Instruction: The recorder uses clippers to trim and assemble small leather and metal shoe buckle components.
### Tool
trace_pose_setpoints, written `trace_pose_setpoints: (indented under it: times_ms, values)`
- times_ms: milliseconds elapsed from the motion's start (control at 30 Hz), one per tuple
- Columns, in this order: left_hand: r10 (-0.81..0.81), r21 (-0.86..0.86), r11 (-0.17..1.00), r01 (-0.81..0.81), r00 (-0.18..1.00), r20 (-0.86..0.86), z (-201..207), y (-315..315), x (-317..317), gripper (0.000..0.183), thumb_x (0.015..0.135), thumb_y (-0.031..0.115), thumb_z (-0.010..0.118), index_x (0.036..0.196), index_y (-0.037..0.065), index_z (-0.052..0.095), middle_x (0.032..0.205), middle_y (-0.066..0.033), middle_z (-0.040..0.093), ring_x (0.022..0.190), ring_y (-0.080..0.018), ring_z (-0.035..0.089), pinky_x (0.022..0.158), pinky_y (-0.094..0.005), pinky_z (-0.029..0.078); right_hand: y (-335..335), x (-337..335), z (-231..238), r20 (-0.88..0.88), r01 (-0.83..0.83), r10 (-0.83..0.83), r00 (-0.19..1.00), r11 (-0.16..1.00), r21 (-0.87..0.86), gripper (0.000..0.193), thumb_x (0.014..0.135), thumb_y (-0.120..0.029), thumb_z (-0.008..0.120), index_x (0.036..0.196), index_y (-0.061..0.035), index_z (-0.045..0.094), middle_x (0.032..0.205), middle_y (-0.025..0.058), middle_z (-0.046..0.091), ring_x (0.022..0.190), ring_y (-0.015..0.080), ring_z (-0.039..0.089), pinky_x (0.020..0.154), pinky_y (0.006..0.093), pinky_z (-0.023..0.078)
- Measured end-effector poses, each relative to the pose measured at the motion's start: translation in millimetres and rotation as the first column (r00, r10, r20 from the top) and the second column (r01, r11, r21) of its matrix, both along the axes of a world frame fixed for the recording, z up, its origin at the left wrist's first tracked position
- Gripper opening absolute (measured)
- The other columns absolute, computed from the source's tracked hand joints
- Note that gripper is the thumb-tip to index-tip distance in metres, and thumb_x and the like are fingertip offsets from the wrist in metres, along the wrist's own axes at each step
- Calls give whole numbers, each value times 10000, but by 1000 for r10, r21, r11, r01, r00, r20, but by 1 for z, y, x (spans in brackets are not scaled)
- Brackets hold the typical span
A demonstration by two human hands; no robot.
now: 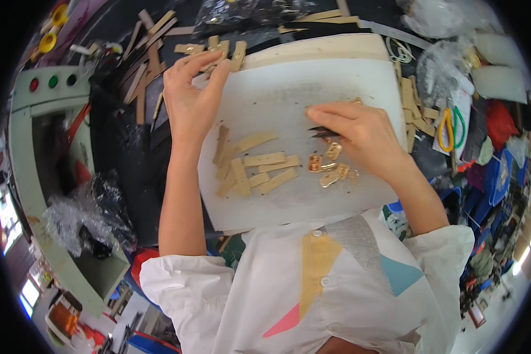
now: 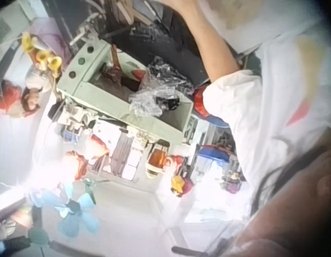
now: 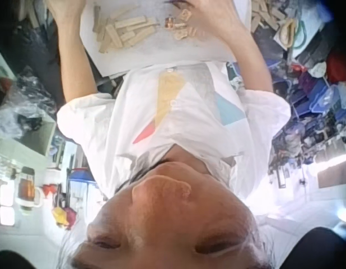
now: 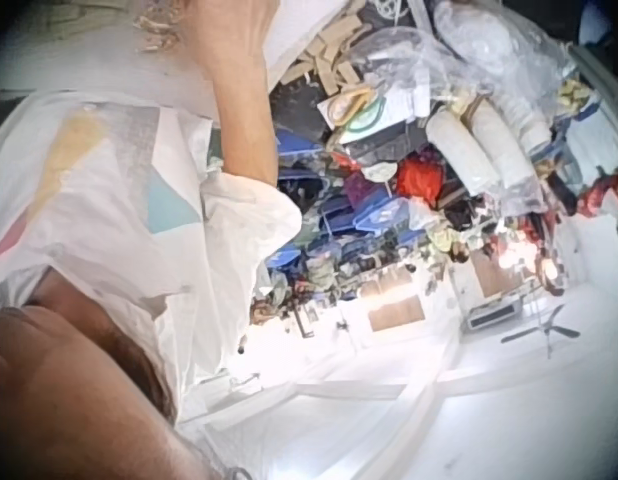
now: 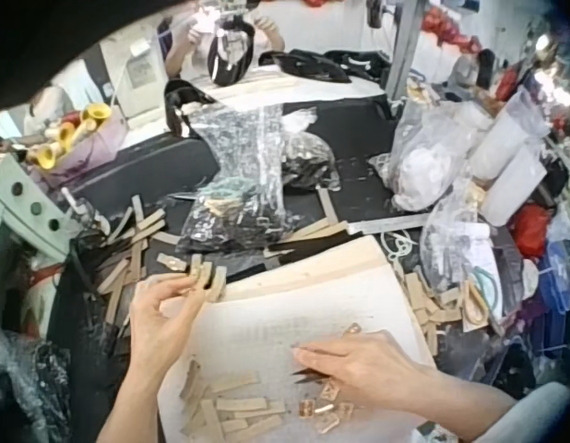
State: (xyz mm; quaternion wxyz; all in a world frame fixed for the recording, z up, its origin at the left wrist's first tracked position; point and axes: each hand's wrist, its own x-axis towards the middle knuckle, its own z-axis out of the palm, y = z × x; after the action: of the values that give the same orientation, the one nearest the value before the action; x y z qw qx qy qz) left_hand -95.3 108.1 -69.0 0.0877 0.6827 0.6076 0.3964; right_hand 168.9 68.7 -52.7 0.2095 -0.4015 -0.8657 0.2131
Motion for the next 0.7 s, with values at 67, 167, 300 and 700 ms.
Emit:
trace_pose_setpoints:
  times_ms: [67,167,300,700]
  values:
    - [41,-65,997,-35,995,86,6,-8,-10,164,770,101,654,914,28,681,779,-89,664,695,-141,607,663,-246,456,2,-3,-7,-5,10,-10,1000,1000,-14,318,680,4,620,978,-101,648,919,27,639,758,201,624,616,301,514]
    - [125,-379,925,-36,969,213,23,-44,-18,169,792,82,655,914,-35,657,803,-67,655,715,-96,578,698,-214,449,3,-5,-9,42,10,-9,999,1000,-12,335,675,-10,634,997,-102,641,911,21,634,760,202,622,616,307,512]
    - [12,-465,884,51,991,132,39,-92,-19,158,752,54,679,887,-28,661,747,-69,642,667,-103,575,638,-225,450,1,-14,-2,42,21,-18,999,998,-58,379,646,-3,662,1011,-98,622,896,19,619,750,207,619,609,307,509]
    - [262,-455,890,-10,829,495,36,-105,4,165,766,-34,614,927,-47,645,783,-106,632,686,-150,633,601,-236,510,11,-28,-7,-51,105,-104,993,994,15,466,579,122,612,1020,-26,583,847,107,580,724,242,608,601,292,494]
